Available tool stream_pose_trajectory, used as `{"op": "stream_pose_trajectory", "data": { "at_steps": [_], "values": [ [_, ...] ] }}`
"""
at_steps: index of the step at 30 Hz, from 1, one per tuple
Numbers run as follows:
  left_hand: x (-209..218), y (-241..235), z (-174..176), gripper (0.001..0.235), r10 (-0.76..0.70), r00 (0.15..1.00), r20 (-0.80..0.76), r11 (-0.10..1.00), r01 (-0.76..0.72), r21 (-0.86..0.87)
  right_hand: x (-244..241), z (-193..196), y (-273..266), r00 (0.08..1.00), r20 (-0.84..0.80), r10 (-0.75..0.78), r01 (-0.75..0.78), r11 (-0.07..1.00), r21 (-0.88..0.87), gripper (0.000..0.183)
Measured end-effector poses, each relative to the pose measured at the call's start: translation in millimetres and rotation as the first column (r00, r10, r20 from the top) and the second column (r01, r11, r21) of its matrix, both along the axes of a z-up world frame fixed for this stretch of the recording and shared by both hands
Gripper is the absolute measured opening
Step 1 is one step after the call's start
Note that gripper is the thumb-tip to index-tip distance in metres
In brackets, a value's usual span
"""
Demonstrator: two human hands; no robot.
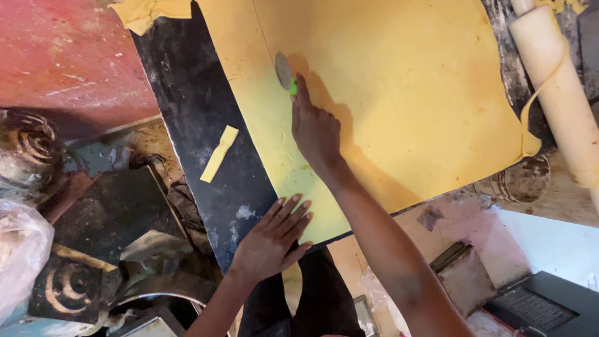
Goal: The person cuts a large sheet of dough into squares using a pizza cutter, then places a portion of a cooked filling onto each square. The person uses a scraper to clean the filling pot and places dough balls onto the filled squares.
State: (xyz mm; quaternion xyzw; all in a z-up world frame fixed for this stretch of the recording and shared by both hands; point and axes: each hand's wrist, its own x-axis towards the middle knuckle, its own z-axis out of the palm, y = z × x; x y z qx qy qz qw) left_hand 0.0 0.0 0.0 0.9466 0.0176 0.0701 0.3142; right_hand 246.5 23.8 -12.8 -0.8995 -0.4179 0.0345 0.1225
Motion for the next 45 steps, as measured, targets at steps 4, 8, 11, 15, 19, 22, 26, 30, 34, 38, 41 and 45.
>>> {"op": "stream_pose_trajectory", "data": {
  "at_steps": [4, 8, 11, 15, 19, 22, 26, 30, 34, 38, 41, 45],
  "values": [
    [1.7, 3.3, 9.9, 0.058, 0.007, 0.999, 0.039, 1.000, -0.007, -0.005, -16.1, 14.0, -26.6, 1.000, -0.006, -0.006, 0.006, 1.000, -0.023, 0.051],
    [1.6, 3.6, 14.6, 0.061, 0.009, 0.999, 0.045, 1.000, -0.009, -0.004, -32.3, 24.2, -52.8, 0.997, 0.074, 0.026, -0.033, 0.995, 0.097, 0.048],
    [2.7, 4.0, 15.1, 0.064, 0.007, 0.999, 0.049, 1.000, -0.007, 0.014, -41.9, 31.1, -70.8, 1.000, 0.027, -0.010, 0.009, 0.999, 0.044, 0.049],
    [2.3, 2.3, 14.6, 0.064, 0.021, 0.999, 0.042, 1.000, -0.021, 0.016, -57.5, 40.2, -100.7, 1.000, 0.007, -0.024, 0.024, 0.999, 0.035, 0.050],
    [3.2, 0.1, 13.6, 0.064, 0.034, 0.999, 0.036, 0.999, -0.035, 0.016, -73.5, 48.6, -133.0, 1.000, 0.012, 0.010, -0.011, 0.998, 0.058, 0.050],
    [4.3, 0.7, 12.3, 0.063, 0.036, 0.999, 0.026, 0.999, -0.037, 0.011, -84.7, 53.8, -160.3, 1.000, -0.007, 0.019, -0.019, 0.999, 0.026, 0.051],
    [3.5, -2.1, 10.2, 0.063, 0.037, 0.999, 0.008, 0.999, -0.038, 0.016, -104.5, 57.9, -207.1, 0.990, -0.141, -0.013, 0.020, 0.999, 0.050, 0.052],
    [6.3, -4.7, 10.0, 0.069, 0.062, 0.998, 0.006, 0.998, -0.062, 0.031, -131.5, 56.8, -262.2, 0.982, -0.185, -0.027, 0.051, 0.991, 0.122, 0.051],
    [17.7, -8.1, 16.0, 0.080, 0.058, 0.994, -0.095, 0.998, -0.057, 0.009, -150.5, 57.8, -308.5, 0.972, -0.221, -0.082, 0.088, 0.996, 0.021, 0.050],
    [46.5, 4.2, 23.2, 0.096, 0.036, 0.998, -0.052, 0.999, -0.038, -0.037, -122.5, 69.2, -306.6, 0.943, -0.331, -0.044, 0.089, 0.989, 0.121, 0.050],
    [77.2, 27.8, 18.4, 0.099, 0.050, 0.997, -0.052, 0.999, -0.050, 0.004, -71.2, 78.7, -261.3, 0.924, -0.369, -0.097, 0.170, 0.970, 0.172, 0.050],
    [127.1, 81.7, 2.9, 0.087, 0.146, 0.988, -0.047, 0.961, -0.130, 0.243, 25.5, 62.3, -134.4, 0.991, -0.131, 0.028, 0.024, 0.924, 0.381, 0.044]
  ]
}}
